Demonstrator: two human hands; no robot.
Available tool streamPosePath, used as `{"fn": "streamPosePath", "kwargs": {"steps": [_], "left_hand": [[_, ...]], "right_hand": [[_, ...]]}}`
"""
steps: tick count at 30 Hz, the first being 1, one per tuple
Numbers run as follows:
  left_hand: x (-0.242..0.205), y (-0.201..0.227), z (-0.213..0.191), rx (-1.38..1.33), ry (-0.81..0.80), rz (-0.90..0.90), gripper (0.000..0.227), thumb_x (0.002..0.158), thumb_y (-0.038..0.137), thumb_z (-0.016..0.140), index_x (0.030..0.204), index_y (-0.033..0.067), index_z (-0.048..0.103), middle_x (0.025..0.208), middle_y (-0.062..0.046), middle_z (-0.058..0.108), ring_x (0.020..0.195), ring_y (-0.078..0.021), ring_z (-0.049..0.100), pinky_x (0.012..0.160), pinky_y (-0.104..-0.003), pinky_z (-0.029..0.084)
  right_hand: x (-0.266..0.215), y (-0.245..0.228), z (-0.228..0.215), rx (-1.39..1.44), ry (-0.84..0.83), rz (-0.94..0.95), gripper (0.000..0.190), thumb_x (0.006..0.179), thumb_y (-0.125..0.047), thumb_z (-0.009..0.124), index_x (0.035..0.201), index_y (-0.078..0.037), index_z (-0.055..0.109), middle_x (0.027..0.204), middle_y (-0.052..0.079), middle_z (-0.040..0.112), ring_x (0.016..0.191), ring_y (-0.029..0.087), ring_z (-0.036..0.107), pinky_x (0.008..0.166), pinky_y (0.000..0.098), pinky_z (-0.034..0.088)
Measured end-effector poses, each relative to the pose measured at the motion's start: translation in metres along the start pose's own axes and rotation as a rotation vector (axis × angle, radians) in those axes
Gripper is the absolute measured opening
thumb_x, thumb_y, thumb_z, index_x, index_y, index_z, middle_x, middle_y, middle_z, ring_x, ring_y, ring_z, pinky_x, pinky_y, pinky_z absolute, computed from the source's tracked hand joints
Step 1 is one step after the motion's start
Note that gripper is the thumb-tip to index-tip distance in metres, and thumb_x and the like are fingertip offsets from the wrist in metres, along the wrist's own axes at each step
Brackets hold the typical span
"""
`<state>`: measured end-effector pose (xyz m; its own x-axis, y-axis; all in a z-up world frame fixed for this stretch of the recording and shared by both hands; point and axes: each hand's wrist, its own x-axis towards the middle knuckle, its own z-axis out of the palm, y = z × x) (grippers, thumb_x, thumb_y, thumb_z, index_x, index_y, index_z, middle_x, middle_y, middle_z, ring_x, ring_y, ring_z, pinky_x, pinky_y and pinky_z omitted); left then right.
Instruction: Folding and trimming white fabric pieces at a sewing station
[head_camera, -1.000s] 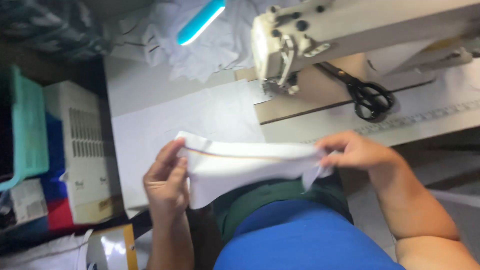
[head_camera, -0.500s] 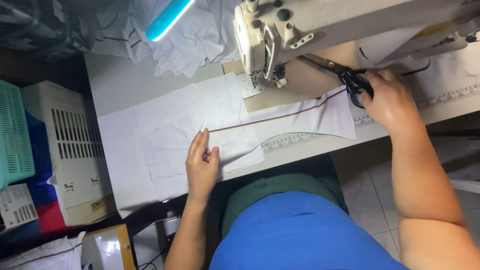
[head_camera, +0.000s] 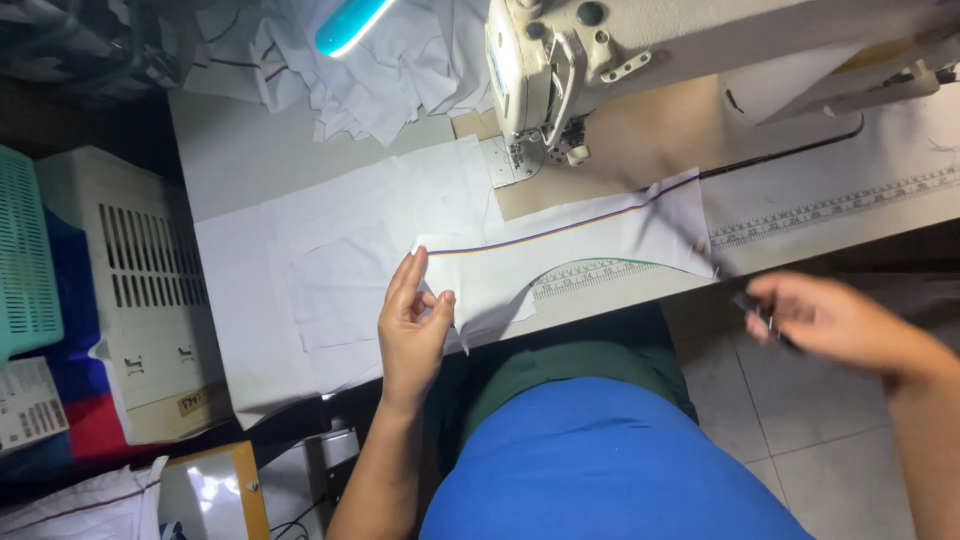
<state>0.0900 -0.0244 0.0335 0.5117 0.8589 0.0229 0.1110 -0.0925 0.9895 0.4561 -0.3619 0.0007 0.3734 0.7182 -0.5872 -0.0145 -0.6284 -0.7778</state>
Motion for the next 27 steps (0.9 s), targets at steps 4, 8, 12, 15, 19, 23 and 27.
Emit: {"fn": "streamPosePath", "kwargs": {"steps": [4, 8, 12, 15, 19, 23, 27], "left_hand": [[0.007, 0.016, 0.008, -0.108, -0.023, -0.015, 0.052, 0.084, 0.002, 0.061, 0.134, 0.0051, 0.047, 0.147, -0.017, 0.037, 0.063, -0.0047, 0.040, 0.067, -0.018, 0.048], [0.011, 0.025, 0.016, -0.290, -0.044, -0.016, 0.054, 0.085, 0.006, 0.062, 0.136, 0.0023, 0.044, 0.147, -0.012, 0.037, 0.061, -0.0057, 0.039, 0.057, -0.018, 0.045], [0.006, 0.038, 0.023, -0.317, -0.055, 0.049, 0.054, 0.087, 0.007, 0.061, 0.137, 0.0013, 0.043, 0.149, -0.013, 0.035, 0.059, -0.0078, 0.043, 0.057, -0.019, 0.046], [0.000, 0.030, 0.027, -0.416, -0.024, 0.147, 0.058, 0.086, -0.003, 0.062, 0.140, 0.0012, 0.040, 0.141, -0.015, 0.041, 0.063, -0.0042, 0.048, 0.056, -0.018, 0.053], [-0.009, 0.023, 0.026, -0.380, -0.004, 0.175, 0.058, 0.086, -0.002, 0.062, 0.140, 0.0013, 0.040, 0.140, -0.015, 0.042, 0.064, -0.0046, 0.047, 0.057, -0.019, 0.052], [-0.014, 0.018, 0.025, -0.367, 0.006, 0.163, 0.058, 0.086, -0.003, 0.061, 0.139, 0.0016, 0.041, 0.141, -0.014, 0.042, 0.064, -0.0042, 0.045, 0.057, -0.018, 0.052], [-0.017, 0.014, 0.021, -0.354, 0.026, 0.157, 0.059, 0.085, -0.003, 0.062, 0.139, 0.0018, 0.041, 0.141, -0.014, 0.041, 0.065, -0.0039, 0.045, 0.057, -0.018, 0.052]], "right_hand": [[-0.044, -0.039, 0.081, 0.227, -0.453, 0.054, 0.079, 0.062, -0.050, 0.076, 0.121, 0.000, 0.058, 0.085, 0.009, 0.059, 0.073, 0.016, 0.058, 0.065, 0.0295, 0.053], [-0.049, -0.049, 0.109, 0.379, -0.758, -0.044, 0.090, 0.075, -0.072, 0.059, 0.126, 0.000, 0.045, 0.079, 0.007, 0.048, 0.067, 0.015, 0.046, 0.060, 0.0279, 0.039], [-0.035, -0.045, 0.126, 0.393, -0.667, 0.077, 0.087, 0.064, -0.073, 0.060, 0.115, -0.003, 0.051, 0.080, 0.010, 0.051, 0.066, 0.017, 0.049, 0.060, 0.0286, 0.040], [-0.016, -0.006, 0.141, 0.440, -0.491, 0.015, 0.084, 0.069, -0.071, 0.052, 0.124, -0.008, 0.048, 0.080, 0.014, 0.057, 0.068, 0.022, 0.065, 0.061, 0.0307, 0.051], [-0.002, -0.002, 0.159, 0.450, -0.422, -0.048, 0.091, 0.067, -0.074, 0.052, 0.124, -0.004, 0.048, 0.079, 0.015, 0.056, 0.066, 0.024, 0.063, 0.059, 0.0319, 0.050], [0.007, 0.005, 0.175, 0.516, -0.331, -0.135, 0.072, 0.077, -0.064, 0.051, 0.117, -0.003, 0.050, 0.072, 0.015, 0.054, 0.059, 0.024, 0.061, 0.049, 0.0304, 0.046], [0.007, -0.001, 0.181, 0.473, -0.240, -0.228, 0.054, 0.082, -0.048, 0.060, 0.098, 0.004, 0.058, 0.055, 0.014, 0.054, 0.041, 0.022, 0.059, 0.034, 0.0265, 0.042]]}}
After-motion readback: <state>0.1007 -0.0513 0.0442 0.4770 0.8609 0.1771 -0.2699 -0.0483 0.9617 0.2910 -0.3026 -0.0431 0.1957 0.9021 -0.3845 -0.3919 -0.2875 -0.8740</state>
